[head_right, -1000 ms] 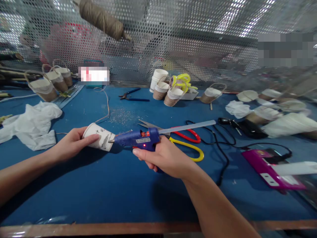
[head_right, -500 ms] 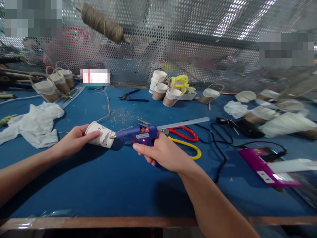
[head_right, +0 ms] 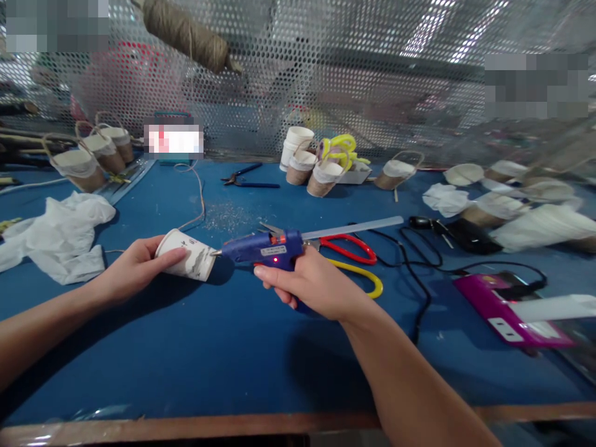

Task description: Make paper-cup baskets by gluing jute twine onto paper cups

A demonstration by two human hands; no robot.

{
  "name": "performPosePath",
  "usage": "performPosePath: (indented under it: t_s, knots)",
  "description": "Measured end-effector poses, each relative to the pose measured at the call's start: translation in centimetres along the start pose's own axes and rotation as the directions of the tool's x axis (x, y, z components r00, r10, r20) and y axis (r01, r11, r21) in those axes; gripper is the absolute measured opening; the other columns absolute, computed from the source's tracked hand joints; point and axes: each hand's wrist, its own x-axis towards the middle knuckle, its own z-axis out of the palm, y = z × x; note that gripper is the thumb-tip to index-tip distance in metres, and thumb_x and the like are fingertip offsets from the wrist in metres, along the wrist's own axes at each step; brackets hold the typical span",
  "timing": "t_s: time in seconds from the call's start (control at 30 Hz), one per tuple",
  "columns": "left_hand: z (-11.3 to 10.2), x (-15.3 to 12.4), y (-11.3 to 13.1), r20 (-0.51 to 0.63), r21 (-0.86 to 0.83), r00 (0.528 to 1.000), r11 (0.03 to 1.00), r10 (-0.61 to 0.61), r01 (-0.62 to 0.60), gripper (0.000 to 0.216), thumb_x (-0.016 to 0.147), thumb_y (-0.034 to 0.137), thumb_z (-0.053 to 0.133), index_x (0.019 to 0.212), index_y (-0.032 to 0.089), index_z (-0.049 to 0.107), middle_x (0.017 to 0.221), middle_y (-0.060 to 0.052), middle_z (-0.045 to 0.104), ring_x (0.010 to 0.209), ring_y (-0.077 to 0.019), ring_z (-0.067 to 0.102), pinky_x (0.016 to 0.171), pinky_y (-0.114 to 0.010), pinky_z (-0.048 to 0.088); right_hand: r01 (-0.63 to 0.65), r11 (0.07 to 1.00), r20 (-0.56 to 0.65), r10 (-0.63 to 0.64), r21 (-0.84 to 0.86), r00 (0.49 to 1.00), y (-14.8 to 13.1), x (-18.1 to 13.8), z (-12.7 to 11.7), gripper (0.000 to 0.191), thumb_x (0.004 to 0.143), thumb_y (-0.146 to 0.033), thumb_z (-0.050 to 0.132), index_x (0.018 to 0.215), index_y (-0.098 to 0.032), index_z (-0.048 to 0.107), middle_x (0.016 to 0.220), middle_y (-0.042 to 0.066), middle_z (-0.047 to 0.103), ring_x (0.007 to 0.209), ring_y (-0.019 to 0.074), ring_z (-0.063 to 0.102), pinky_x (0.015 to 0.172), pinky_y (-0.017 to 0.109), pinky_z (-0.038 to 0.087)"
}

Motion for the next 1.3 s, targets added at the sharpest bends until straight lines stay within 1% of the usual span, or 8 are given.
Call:
performPosePath:
  t_s: [0.33,0.5,0.57,0.67,0.8,1.0,1.1,1.3]
  knots:
    - [-0.1,-0.1,-0.2,0.016,0.015,1.0,1.0,0.025,-0.025,0.034,0.076,0.041,0.053,0.091,0.012,0.061,0.086,-0.006,0.067,0.075,-0.0178,0.058,0.069,-0.027,0.044,0.016,0.998,-0.034,-0.014,0.066,0.999,1.1,0.9,0.0,0.029,0.076,-0.042,0.056,0.065,-0.015,0.053,0.042,-0.005,0.047,0.038,0.0054,0.041,0.041,0.019,0.034]
    - [0.2,-0.7,0.1,0.045,-0.023,0.998,0.999,0.031,-0.03,0.028,0.076,0.038,0.054,0.089,0.013,0.059,0.085,-0.005,0.066,0.073,-0.0164,0.057,0.069,-0.026,0.045,0.009,0.941,-0.016,-0.004,0.34,1.0,1.5,1.4,-0.5,0.02,0.076,-0.032,0.059,0.073,-0.012,0.06,0.045,-0.006,0.045,0.041,0.0041,0.04,0.041,0.018,0.031]
    - [0.4,-1.0,0.1,0.067,-0.039,0.997,0.998,0.042,-0.039,0.027,0.075,0.037,0.055,0.089,0.014,0.059,0.084,-0.004,0.066,0.073,-0.0157,0.057,0.068,-0.026,0.045,0.059,0.888,-0.083,-0.023,0.456,0.996,1.7,1.6,-1.0,0.015,0.073,-0.027,0.062,0.077,-0.012,0.061,0.054,-0.003,0.051,0.047,0.0045,0.043,0.044,0.017,0.034]
    - [0.6,-1.3,0.1,0.094,-0.072,0.993,0.996,0.067,-0.06,0.025,0.075,0.035,0.056,0.089,0.015,0.059,0.084,-0.003,0.066,0.073,-0.0148,0.057,0.069,-0.025,0.044,0.151,0.836,-0.299,0.017,0.528,0.954,2.3,2.2,-2.1,0.018,0.067,-0.024,0.067,0.081,-0.014,0.061,0.074,0.0,0.058,0.06,0.0065,0.05,0.052,0.017,0.041]
    - [0.9,-1.5,-0.1,0.068,-0.093,0.994,0.993,0.08,-0.074,0.021,0.072,0.034,0.059,0.082,0.015,0.059,0.075,-0.001,0.064,0.068,-0.0135,0.056,0.064,-0.024,0.044,0.111,0.893,-0.524,0.152,0.437,0.838,3.6,3.3,-3.5,0.019,0.064,-0.027,0.068,0.073,-0.016,0.055,0.062,-0.001,0.054,0.052,0.0076,0.048,0.049,0.02,0.043]
    - [1.1,-0.9,0.2,0.011,0.012,0.989,0.989,0.144,-0.145,0.024,0.073,0.037,0.055,0.082,0.014,0.057,0.071,-0.001,0.061,0.065,-0.0136,0.053,0.061,-0.025,0.041,0.013,0.974,-0.648,0.142,0.228,0.749,5.0,5.2,-4.0,0.012,0.07,-0.026,0.058,0.069,-0.015,0.054,0.063,0.002,0.057,0.05,0.0089,0.049,0.047,0.021,0.04]
    - [1.0,0.0,0.6,0.028,0.072,0.982,0.98,0.185,-0.187,0.027,0.077,0.039,0.049,0.082,0.014,0.056,0.073,-0.002,0.06,0.066,-0.0144,0.053,0.063,-0.026,0.041,-0.099,0.993,-0.698,0.112,0.06,0.707,5.1,6.0,-4.2,0.021,0.075,-0.032,0.053,0.062,-0.015,0.053,0.052,0.001,0.053,0.046,0.0109,0.047,0.046,0.023,0.036]
    - [1.1,2.3,1.4,0.14,0.147,0.968,0.963,0.206,-0.226,0.025,0.076,0.037,0.047,0.079,0.013,0.056,0.069,-0.002,0.06,0.063,-0.0134,0.052,0.061,-0.026,0.04,-0.301,0.92,-0.69,0.048,-0.251,0.722,4.3,7.9,-5.0,0.033,0.074,-0.037,0.054,0.048,-0.016,0.053,0.046,0.004,0.056,0.051,0.0166,0.054,0.051,0.025,0.034]
